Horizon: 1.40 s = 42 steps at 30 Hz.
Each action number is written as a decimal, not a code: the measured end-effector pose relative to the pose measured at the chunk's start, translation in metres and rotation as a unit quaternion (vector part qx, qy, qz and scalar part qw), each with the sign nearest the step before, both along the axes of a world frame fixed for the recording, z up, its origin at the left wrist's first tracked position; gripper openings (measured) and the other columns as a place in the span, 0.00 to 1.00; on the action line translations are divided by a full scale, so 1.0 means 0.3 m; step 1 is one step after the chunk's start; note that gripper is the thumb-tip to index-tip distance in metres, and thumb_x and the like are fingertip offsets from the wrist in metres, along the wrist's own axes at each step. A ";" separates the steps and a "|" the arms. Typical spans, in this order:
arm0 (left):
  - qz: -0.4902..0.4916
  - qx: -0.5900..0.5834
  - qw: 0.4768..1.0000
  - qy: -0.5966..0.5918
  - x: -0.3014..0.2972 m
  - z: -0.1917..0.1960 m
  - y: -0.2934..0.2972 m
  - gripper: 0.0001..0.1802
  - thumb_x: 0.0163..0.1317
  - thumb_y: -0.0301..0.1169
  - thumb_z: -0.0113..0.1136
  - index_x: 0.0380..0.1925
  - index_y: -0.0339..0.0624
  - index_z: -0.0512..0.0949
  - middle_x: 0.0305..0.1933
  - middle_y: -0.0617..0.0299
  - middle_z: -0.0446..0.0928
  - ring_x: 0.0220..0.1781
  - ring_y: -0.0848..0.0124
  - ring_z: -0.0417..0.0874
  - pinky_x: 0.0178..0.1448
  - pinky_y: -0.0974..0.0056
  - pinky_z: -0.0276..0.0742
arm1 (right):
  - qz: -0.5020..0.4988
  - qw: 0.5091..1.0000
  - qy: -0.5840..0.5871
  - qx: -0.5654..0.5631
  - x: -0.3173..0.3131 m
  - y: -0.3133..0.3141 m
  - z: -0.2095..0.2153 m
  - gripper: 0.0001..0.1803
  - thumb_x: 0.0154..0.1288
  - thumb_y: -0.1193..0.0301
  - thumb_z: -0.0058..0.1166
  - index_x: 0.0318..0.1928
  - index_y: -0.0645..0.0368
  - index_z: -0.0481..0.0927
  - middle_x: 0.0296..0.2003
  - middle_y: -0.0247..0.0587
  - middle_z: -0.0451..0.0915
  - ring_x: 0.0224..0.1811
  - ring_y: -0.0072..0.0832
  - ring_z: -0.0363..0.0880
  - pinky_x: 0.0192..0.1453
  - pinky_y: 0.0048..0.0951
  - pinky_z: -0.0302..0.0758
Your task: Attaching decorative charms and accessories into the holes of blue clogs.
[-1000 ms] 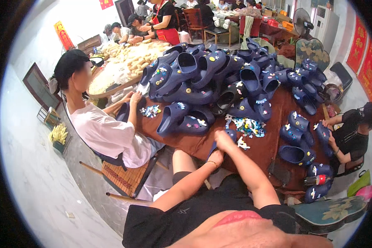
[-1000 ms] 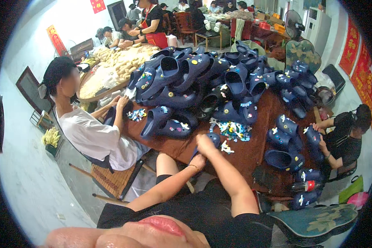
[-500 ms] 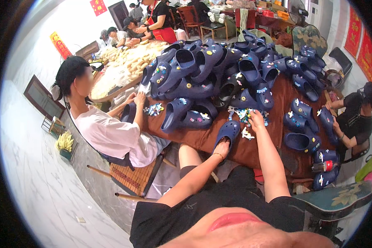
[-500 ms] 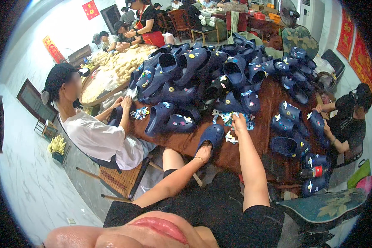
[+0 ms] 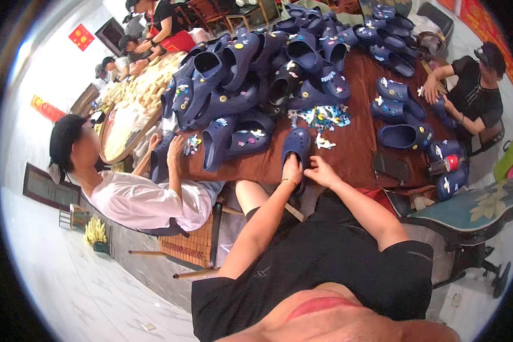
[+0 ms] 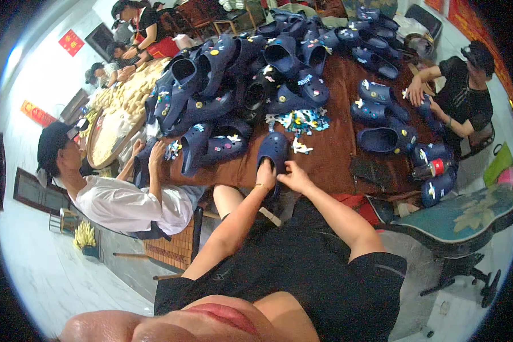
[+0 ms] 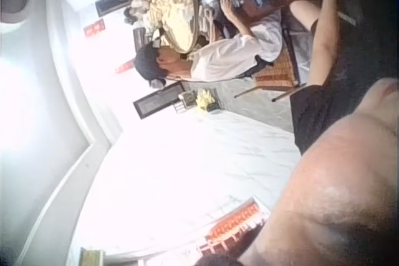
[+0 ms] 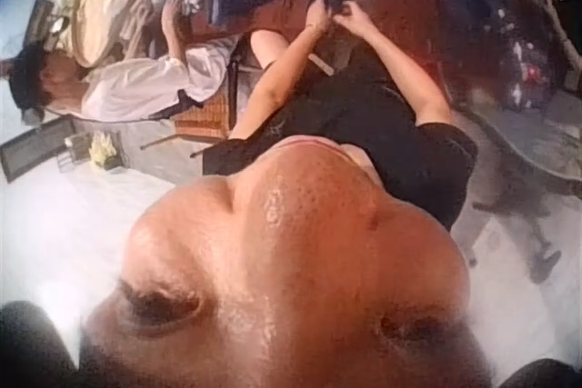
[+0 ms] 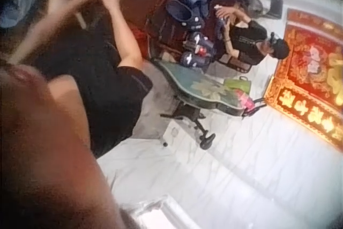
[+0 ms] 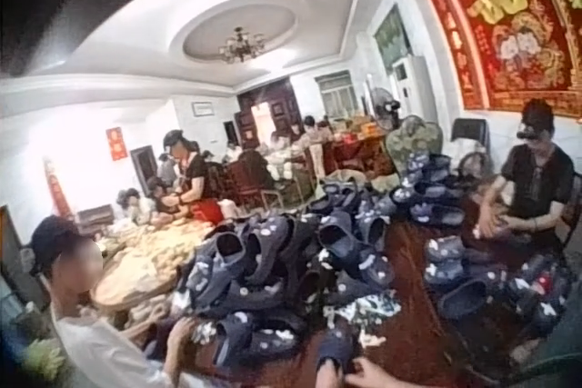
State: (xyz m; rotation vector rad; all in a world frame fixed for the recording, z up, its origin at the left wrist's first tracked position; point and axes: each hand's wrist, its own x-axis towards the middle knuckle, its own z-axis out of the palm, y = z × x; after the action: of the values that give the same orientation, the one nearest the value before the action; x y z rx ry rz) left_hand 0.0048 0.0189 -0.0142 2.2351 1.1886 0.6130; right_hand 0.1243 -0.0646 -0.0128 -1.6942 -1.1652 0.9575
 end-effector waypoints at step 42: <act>0.128 0.430 0.856 0.258 -0.014 0.724 0.719 0.22 0.38 0.42 0.64 0.35 0.42 0.77 0.63 0.57 0.55 0.68 0.59 0.44 0.66 0.45 0.32 | -0.455 0.886 -0.077 0.046 0.705 -0.273 0.001 0.27 0.60 0.57 0.46 0.53 0.63 0.65 0.50 0.50 0.64 0.46 0.39 0.70 0.50 0.35 0.67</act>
State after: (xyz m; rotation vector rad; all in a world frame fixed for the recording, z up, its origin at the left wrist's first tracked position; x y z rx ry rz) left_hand 0.0006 0.2346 0.2029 3.1592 1.7384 0.7827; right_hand 0.3358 -0.1464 -0.0124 -1.9499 -0.3661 0.1731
